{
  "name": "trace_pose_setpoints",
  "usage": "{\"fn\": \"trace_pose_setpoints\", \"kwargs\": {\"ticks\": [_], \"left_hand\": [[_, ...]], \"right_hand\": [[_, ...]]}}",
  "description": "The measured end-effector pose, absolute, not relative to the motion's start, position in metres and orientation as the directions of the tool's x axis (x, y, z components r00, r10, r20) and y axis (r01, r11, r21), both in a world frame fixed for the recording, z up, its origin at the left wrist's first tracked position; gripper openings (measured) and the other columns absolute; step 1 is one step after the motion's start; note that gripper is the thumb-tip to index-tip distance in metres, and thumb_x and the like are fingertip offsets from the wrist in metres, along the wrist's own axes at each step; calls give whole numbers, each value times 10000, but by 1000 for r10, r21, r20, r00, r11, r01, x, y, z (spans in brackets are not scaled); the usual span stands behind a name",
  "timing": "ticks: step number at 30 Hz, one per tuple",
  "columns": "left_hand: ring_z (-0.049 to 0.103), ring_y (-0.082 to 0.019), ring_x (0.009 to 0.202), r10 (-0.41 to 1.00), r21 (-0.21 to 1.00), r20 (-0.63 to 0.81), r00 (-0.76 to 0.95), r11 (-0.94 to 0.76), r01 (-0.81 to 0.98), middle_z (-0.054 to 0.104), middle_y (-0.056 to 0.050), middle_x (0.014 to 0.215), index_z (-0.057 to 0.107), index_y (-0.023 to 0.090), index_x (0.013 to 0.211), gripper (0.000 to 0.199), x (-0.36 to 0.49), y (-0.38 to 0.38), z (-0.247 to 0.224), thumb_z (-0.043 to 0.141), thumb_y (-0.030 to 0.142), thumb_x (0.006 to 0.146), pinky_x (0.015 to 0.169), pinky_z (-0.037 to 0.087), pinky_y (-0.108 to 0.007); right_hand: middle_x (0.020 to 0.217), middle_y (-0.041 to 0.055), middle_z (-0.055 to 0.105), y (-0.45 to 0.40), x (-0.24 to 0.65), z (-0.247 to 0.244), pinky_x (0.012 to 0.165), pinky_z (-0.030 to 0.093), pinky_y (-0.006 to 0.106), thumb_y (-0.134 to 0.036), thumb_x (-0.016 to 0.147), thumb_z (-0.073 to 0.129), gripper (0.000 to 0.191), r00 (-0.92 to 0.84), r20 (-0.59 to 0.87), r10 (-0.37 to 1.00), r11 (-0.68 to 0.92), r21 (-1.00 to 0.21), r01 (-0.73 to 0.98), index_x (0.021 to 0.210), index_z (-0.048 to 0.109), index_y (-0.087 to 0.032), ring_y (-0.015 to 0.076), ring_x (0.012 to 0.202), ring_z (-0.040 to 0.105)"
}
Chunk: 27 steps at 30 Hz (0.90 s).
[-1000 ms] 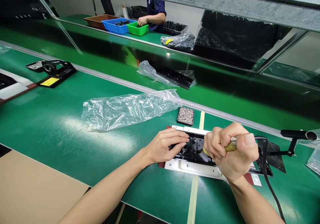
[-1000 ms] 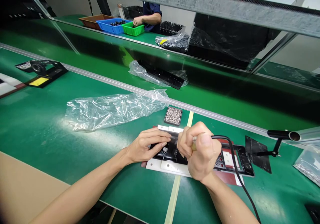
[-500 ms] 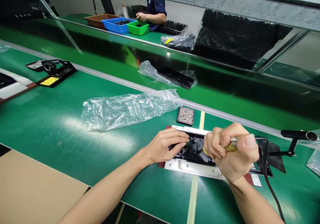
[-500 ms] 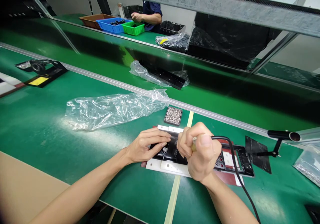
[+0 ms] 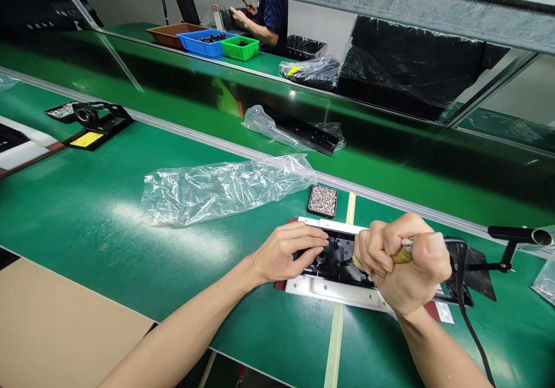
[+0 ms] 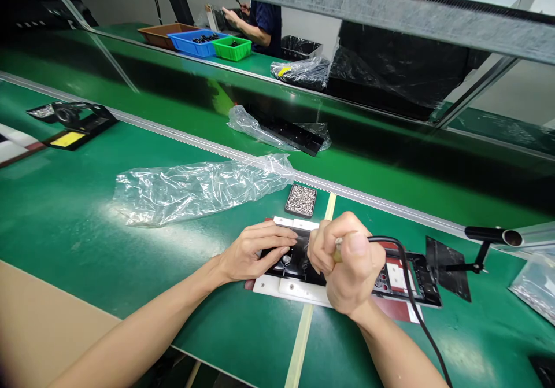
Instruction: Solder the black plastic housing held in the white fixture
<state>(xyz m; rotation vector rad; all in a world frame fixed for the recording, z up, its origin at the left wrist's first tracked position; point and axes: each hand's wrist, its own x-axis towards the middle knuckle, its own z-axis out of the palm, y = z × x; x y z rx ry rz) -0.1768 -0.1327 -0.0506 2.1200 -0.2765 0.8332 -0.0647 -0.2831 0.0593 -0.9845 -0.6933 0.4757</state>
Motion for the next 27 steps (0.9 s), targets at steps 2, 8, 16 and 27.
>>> {"fn": "trace_pose_setpoints", "kwargs": {"ticks": [2, 8, 16, 27], "left_hand": [[775, -217, 1053, 88, 618, 652, 753, -638, -460, 796, -107, 1144, 762, 152, 1158, 194, -177, -133, -50, 619, 131, 1028, 936, 638, -372], [774, -220, 1052, 84, 612, 654, 752, -643, -461, 796, -111, 1146, 760, 155, 1160, 194, -177, -132, -50, 614, 136, 1034, 932, 641, -378], [776, -219, 1049, 88, 615, 648, 756, -647, -452, 798, -107, 1145, 760, 155, 1151, 180, -177, -133, -50, 617, 147, 1041, 930, 628, -376], [777, -217, 1058, 89, 612, 648, 756, -652, -448, 800, -105, 1148, 764, 155, 1153, 185, -177, -133, -50, 618, 148, 1040, 948, 624, -376]], "right_hand": [[451, -57, 336, -284, -64, 59, 346, 277, 231, -560, 967, 654, 475, 681, 313, 663, 471, -881, -54, 653, 537, -223, 93, 377, 246], [450, -57, 333, -285, -62, 59, 353, 281, 240, -552, 968, 642, 462, 668, 314, 675, 459, -887, -47, 654, 537, -230, 97, 373, 240], [449, -59, 319, -283, -65, 59, 347, 267, 226, -560, 959, 651, 483, 690, 305, 657, 472, -879, -61, 639, 520, -223, 87, 372, 228], [443, -62, 311, -283, -65, 60, 346, 266, 216, -553, 971, 631, 483, 685, 320, 655, 481, -875, -51, 636, 516, -224, 85, 374, 218]]}}
